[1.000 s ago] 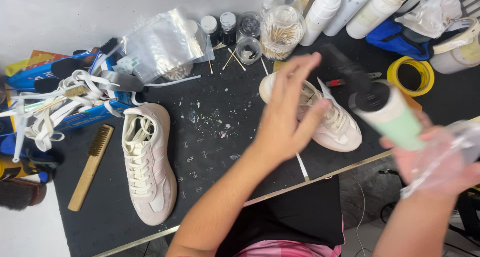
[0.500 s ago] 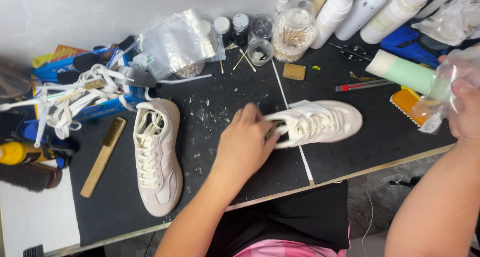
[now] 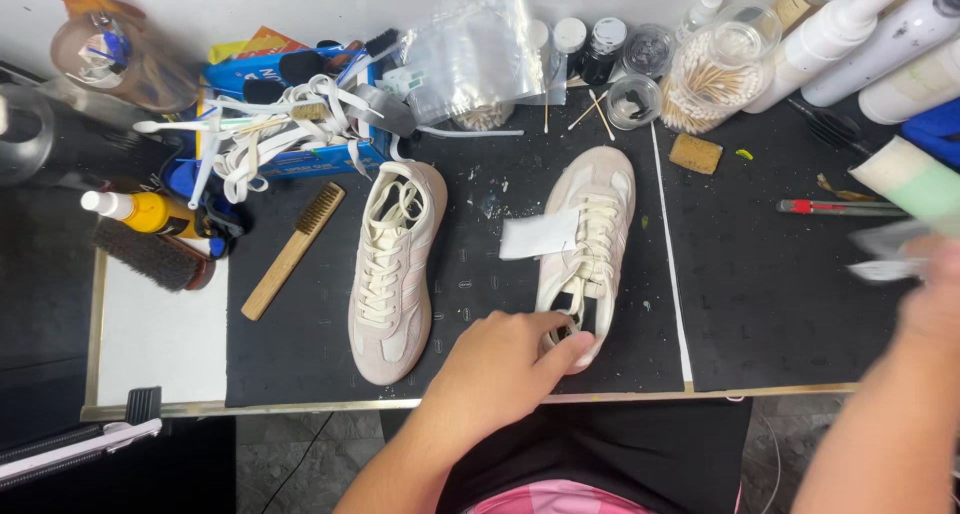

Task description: The person inflates plastic bags using a hand pump and inserts them into a pair of pink sneakers to maintain their shape. They then remove the laces from a pair of black and white sneakers, scrub the soles with a brush, and spray the uppers with a cleaning solution.

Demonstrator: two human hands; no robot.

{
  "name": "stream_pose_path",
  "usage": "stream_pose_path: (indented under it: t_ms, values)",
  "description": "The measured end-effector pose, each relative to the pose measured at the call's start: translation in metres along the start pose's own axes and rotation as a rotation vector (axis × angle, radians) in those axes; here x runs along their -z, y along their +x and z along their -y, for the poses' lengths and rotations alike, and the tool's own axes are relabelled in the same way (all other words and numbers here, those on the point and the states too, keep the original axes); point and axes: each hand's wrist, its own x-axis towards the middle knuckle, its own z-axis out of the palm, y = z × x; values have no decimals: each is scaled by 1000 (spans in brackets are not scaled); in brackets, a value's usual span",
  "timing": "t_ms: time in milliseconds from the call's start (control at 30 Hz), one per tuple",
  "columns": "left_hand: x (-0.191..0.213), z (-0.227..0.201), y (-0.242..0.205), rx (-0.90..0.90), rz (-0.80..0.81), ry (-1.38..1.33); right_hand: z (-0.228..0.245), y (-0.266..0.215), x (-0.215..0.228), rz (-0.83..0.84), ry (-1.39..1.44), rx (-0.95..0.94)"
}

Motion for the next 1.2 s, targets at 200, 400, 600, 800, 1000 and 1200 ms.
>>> stream_pose_path:
  t_ms: [200, 400, 600, 800, 1000, 1200]
  values:
    - [-23, -12, 11, -141, -417, 347, 75, -55, -95, 335, 437, 21]
    - [-26, -12, 20, -191, -531, 376, 76, -80, -130, 509, 667, -461]
    - [-32, -2, 19, -303, -573, 295, 84, -97, -150, 412, 767, -653]
    - [-34, 9, 14, -374, -581, 108, 104, -94, -161, 533, 927, -675]
    - [-22, 32, 7, -302, -290, -606, 111, -78, -188, 777, 1001, -832]
    - [38, 59, -2, -211, -25, -1185, 95, -62, -174, 777, 977, -878]
